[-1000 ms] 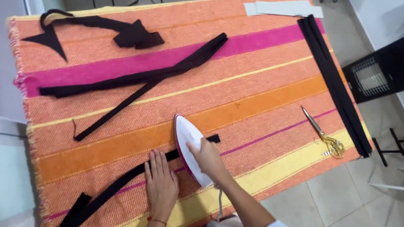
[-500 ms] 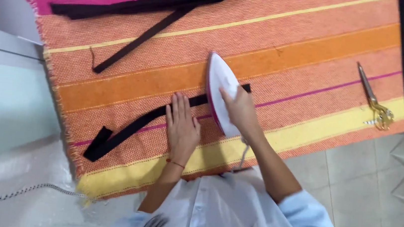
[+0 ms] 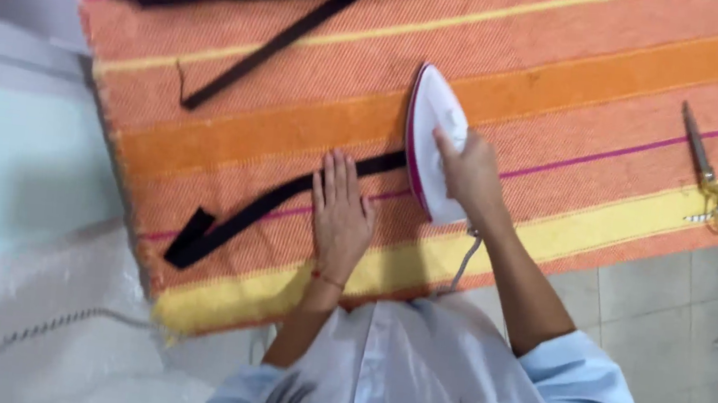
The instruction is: Ironing long black strips of material on a colorful mat
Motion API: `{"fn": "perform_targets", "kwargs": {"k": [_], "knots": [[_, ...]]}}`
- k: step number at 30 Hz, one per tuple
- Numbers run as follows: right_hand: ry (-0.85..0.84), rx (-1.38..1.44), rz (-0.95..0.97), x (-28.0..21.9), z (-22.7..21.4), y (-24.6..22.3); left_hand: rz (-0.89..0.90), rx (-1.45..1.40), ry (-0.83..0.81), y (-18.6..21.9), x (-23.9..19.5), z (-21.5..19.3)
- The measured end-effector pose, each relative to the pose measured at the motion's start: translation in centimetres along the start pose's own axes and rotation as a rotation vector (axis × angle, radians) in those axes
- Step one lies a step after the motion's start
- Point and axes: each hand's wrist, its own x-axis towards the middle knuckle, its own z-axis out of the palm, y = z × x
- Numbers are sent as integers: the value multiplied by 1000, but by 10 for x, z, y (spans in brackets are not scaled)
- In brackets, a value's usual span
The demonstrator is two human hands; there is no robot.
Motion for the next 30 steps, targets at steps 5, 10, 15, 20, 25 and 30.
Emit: {"fn": "perform_targets", "kwargs": {"k": [5, 10, 15, 20, 25, 30], "knots": [[20, -82, 48, -27, -11, -16, 4, 21, 10, -1, 7, 2], [-3, 116, -16, -10, -9, 18, -10, 13, -15, 1, -6, 0], [3, 64, -15, 0, -15, 33, -3, 46, -15, -1, -4, 12], [17, 131, -8, -10, -20, 36, -5, 12, -13, 2, -6, -2], [14, 143, -15, 14, -22, 55, -4, 18, -17, 4, -3, 4], [28, 152, 21, -9, -23, 49, -6, 18, -6, 3, -5, -1]]}}
